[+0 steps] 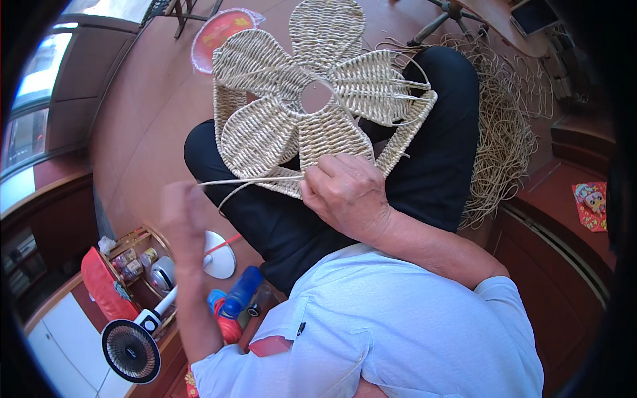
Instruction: Weaving straw material into a flower-shaped basket.
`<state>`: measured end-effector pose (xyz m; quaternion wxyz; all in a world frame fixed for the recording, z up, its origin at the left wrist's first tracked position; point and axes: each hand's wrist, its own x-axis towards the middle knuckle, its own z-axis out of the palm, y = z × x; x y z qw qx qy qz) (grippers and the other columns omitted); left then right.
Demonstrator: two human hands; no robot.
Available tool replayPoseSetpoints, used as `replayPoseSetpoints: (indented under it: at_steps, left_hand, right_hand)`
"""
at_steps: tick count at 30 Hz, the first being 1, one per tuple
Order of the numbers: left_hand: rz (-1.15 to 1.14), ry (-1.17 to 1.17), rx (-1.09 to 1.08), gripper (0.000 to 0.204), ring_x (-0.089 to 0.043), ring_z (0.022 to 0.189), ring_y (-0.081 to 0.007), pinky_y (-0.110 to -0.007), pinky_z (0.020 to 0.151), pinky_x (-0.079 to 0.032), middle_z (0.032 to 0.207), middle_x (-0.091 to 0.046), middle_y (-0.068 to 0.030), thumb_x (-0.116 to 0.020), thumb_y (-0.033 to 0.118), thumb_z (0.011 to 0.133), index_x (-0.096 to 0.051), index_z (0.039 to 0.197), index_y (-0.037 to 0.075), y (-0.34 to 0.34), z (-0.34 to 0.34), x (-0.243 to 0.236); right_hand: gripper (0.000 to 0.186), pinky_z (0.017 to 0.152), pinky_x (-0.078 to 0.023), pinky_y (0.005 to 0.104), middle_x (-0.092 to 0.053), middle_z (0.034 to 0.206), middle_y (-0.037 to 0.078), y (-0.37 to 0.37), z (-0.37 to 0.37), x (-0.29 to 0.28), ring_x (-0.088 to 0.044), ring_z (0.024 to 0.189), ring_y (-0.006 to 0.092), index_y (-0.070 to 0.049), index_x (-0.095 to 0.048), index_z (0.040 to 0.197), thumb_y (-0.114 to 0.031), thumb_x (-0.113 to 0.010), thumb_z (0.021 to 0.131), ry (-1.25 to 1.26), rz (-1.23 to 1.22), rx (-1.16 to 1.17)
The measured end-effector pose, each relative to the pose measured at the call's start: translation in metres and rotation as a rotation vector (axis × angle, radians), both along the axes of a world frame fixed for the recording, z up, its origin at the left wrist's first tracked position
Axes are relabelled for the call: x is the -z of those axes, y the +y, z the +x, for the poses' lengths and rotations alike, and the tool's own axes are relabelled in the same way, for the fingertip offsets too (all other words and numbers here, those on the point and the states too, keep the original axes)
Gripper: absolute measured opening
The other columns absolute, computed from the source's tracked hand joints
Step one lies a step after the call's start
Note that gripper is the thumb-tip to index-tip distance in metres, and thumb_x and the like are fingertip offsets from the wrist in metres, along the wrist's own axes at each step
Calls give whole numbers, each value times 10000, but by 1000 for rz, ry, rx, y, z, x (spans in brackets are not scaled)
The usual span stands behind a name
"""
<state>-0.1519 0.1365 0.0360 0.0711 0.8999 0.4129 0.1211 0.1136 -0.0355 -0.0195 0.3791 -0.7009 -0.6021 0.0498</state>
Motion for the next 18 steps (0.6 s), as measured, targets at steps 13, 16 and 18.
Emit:
replayPoseSetpoints:
  at_steps: [13,16,18]
  left_hand:
    - [339,285,-607,436,-772,1126,-372,-473,980,-601,1353,-772,-214,-668,316,1105,-719,1422,21,194,-343,-139]
    - [-369,-184,-466,315,-729,940,-119,-295,840,-617,1190,-763,-57,-647,194,1140,-738,1412,64,24,-17,-80]
    - [-677,-435,-147,345,-729,1015,-136,-305,888,-621,1207,-737,-84,-586,82,1135,-676,1462,17,-66,58,-42]
  right_hand:
    - [197,682,-512,430,-573,797,46,0,1,3,-660,755,254,-118,-629,801,-189,-796,878,15,10,-41]
    - [202,668,-493,433,-565,785,51,-1,2,7,-649,743,257,-119,-616,793,-168,-797,870,-21,1,13]
    - [213,664,-491,432,-559,777,52,4,-1,5,-645,736,259,-117,-605,787,-163,-798,866,-4,18,-29]
